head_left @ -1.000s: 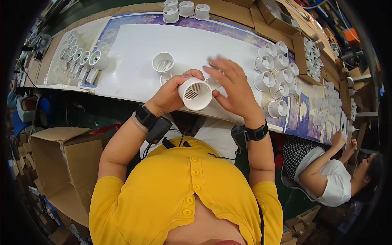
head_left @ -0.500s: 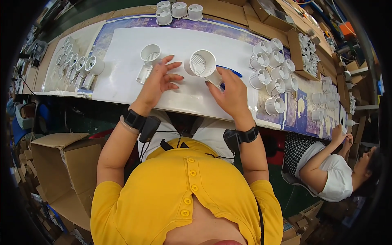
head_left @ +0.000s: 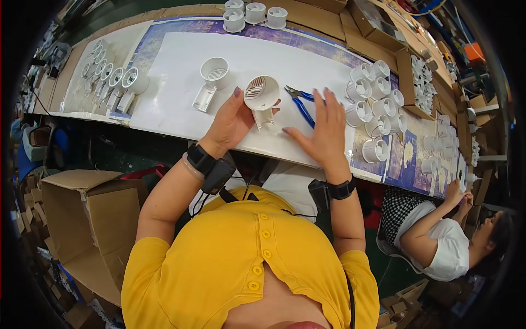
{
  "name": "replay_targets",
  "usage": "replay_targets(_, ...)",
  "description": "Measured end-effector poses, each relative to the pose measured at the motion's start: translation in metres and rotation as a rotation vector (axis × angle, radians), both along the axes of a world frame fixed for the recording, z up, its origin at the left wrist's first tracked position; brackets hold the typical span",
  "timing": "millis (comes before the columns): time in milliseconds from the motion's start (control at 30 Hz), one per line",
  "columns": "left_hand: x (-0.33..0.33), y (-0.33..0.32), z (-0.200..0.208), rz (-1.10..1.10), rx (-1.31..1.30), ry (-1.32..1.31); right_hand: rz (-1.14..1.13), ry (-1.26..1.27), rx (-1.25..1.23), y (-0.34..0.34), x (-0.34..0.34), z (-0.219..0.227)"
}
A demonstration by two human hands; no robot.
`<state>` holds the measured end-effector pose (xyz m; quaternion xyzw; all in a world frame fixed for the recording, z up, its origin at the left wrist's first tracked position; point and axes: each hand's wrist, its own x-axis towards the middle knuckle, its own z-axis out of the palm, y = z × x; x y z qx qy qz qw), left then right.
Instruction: The person picks up a white plastic housing and a fan component, trims the wires with shears, and threads them through the housing. They fit the fan into the housing, snap the two halves together, and place the assembled unit on the table.
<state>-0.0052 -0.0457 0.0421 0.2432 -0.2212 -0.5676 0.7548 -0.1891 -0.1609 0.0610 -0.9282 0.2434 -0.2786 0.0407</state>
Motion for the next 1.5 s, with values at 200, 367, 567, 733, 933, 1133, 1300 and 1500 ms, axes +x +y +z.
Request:
replay_targets(200, 0.009, -0.001, -0.017, -0.014, 0.066, -0.08, -0.123, 0.087, -0.045, -0.01, -0.005, -0.027)
replay_targets(367, 0.01, -0.001, -0.017, 0.055, 0.098, -0.145, -0.163, 0.254, -0.001, -0.012, 0.007, -0.014)
replay_targets(567, 0.013, 0.0, -0.021, 0.071, 0.078, -0.1, -0.086, 0.253, 0.305, -0.024, 0.007, -0.006)
replay_targets(733, 0.013, 0.002, -0.026, 0.079, 0.053, -0.036, 0.269, -0.057, 1.634, -0.042, -0.016, -0.005)
replay_targets(933, 0.016, 0.002, -0.029, 0.052, 0.059, -0.04, 0.786, -0.674, 2.014, -0.025, -0.021, -0.011)
replay_targets(1133, 0.016, 0.001, -0.02, 0.024, 0.03, -0.002, 0.835, -0.585, 1.898, -0.016, -0.013, 0.009)
replay_targets(1300, 0.016, -0.001, -0.018, 0.06, 0.094, -0.111, 0.573, -0.258, 1.485, -0.017, 0.004, 0.028)
replay_targets(1500, 0.01, -0.014, -0.002, 0.198, 0.181, -0.128, 0.181, 0.09, 0.187, -0.006, 0.025, 0.057)
